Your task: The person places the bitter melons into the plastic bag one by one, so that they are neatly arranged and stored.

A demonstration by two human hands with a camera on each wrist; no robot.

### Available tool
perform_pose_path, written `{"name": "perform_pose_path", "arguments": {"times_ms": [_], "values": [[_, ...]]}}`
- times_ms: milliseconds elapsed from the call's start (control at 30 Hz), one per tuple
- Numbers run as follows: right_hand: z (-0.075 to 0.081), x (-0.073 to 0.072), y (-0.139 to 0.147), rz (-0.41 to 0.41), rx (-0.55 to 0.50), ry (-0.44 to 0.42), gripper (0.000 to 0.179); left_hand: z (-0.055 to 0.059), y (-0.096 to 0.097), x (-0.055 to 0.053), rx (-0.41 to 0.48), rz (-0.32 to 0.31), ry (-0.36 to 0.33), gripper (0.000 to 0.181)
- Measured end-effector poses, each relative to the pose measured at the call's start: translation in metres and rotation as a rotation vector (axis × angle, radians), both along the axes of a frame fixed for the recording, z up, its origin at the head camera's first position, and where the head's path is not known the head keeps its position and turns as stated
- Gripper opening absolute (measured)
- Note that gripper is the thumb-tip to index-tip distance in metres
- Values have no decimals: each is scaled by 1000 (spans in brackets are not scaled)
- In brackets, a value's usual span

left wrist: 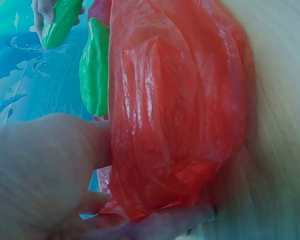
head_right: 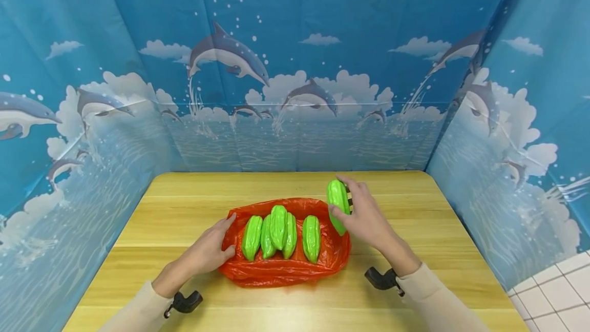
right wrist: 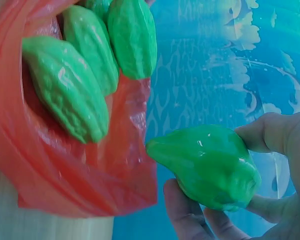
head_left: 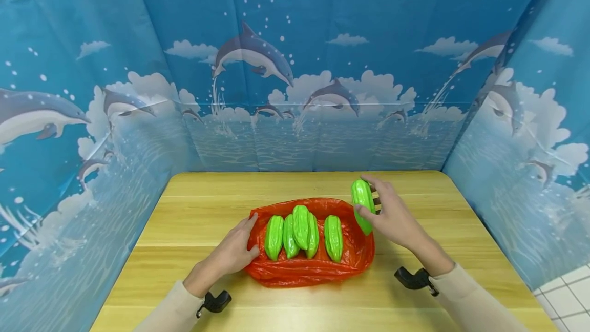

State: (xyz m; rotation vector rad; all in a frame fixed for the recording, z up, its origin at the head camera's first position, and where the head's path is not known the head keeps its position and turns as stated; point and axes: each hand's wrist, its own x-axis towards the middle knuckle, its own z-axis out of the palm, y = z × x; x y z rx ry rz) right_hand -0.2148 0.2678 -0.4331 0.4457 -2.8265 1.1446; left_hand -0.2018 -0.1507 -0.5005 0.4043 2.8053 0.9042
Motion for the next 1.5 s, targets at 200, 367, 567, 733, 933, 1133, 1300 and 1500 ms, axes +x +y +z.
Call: {"name": "perform_pose_path", "arguments": {"times_ms": [200, 367, 567, 733, 933, 1133, 1300, 1500], "values": [[-1, 1, -9, -3, -4, -8, 78, 0, 0, 0, 6, 0, 4, 90], [-3, 2, -17, 8, -3, -21, 77, 0, -1, 2, 9, 0, 5, 89], [-5, 4, -26, 14, -10, -31, 76, -1, -2, 3, 10, -3, 15, 90], [-7, 5, -32, 26, 4, -26, 76, -1, -2, 3, 15, -4, 14, 90], [-12, 5, -38, 24, 41, -2, 75, -1, -2, 4, 19, -2, 8, 89], [-15, 5, -44, 22, 52, -5, 76, -1, -3, 4, 26, -2, 12, 90], [-17, 5, -49, 21, 51, -24, 76, -1, -3, 4, 29, -4, 10, 90], [-20, 4, -54, 32, 59, -47, 77, -1, -3, 3, 28, -5, 14, 90]]}}
